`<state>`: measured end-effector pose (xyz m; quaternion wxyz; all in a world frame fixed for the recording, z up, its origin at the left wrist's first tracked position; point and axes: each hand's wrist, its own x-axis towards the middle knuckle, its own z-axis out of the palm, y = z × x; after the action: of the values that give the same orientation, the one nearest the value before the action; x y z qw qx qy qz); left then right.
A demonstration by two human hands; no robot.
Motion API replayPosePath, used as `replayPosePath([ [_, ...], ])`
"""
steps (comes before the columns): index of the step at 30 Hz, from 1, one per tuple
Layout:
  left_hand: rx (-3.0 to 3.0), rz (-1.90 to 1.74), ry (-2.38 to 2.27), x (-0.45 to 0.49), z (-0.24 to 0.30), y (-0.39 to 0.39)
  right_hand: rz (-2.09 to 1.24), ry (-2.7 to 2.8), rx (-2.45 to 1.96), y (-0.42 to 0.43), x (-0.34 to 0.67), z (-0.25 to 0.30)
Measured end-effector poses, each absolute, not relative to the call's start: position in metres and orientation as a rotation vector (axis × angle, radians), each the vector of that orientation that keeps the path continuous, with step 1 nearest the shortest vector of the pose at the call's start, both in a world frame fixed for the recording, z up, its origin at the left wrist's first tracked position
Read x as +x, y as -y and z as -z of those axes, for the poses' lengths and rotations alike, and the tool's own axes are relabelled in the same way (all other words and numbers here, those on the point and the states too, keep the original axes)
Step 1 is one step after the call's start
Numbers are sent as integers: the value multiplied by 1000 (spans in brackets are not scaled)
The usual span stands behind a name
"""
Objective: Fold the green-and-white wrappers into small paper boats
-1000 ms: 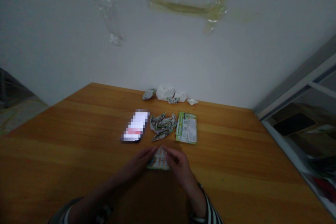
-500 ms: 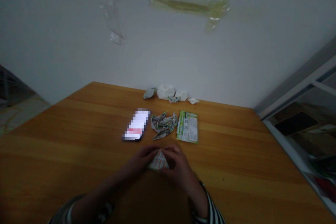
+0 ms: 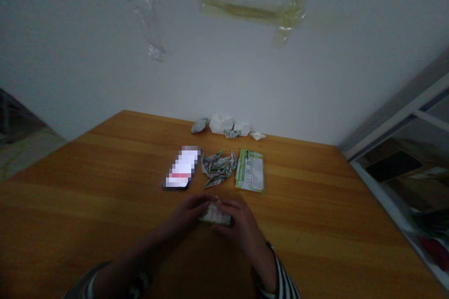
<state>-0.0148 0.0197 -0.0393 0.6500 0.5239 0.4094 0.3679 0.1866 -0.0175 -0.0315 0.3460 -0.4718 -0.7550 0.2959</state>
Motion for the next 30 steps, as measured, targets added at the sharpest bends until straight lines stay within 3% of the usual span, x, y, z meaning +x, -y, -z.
replayPosePath([
  [19,1247,-860,-922,-13,32,-19,-578,2084,-1237,20,181,20],
  [30,1347,-758,-899,-12,7,-10,-619,1660,-1358,22,179,22],
])
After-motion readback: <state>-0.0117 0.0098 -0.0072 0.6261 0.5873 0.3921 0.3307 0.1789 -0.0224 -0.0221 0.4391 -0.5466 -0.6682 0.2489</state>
